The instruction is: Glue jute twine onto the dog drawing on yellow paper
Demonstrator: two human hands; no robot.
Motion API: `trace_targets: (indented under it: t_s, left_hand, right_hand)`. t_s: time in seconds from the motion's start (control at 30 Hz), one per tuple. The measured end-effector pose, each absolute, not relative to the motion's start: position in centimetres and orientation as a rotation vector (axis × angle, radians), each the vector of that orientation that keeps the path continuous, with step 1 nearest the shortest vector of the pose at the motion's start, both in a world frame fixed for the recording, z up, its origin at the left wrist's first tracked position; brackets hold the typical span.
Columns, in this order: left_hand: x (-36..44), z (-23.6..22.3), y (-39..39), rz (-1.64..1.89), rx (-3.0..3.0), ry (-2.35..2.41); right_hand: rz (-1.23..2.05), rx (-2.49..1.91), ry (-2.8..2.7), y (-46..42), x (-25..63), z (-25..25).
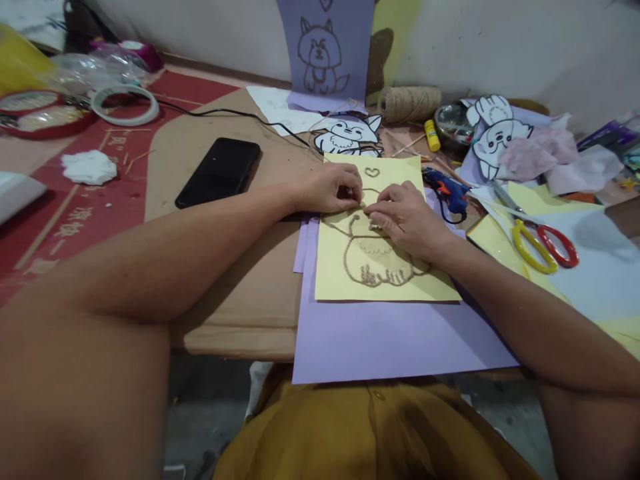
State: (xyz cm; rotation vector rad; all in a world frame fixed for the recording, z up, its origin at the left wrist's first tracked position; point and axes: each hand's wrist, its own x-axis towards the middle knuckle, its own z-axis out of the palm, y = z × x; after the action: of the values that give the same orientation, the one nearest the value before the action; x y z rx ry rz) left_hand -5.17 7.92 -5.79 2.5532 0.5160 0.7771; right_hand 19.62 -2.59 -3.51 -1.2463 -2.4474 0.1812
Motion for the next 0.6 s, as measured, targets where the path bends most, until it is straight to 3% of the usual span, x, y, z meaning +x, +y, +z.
trace_targets:
  t_s: [0.6]
  left_hand:
    - [-7.1,-4.0,8.3,0.648,2.917,0.632]
  right_hand:
    - [0.285,-1.163,-2.398,-2.0,19.5,-4.6]
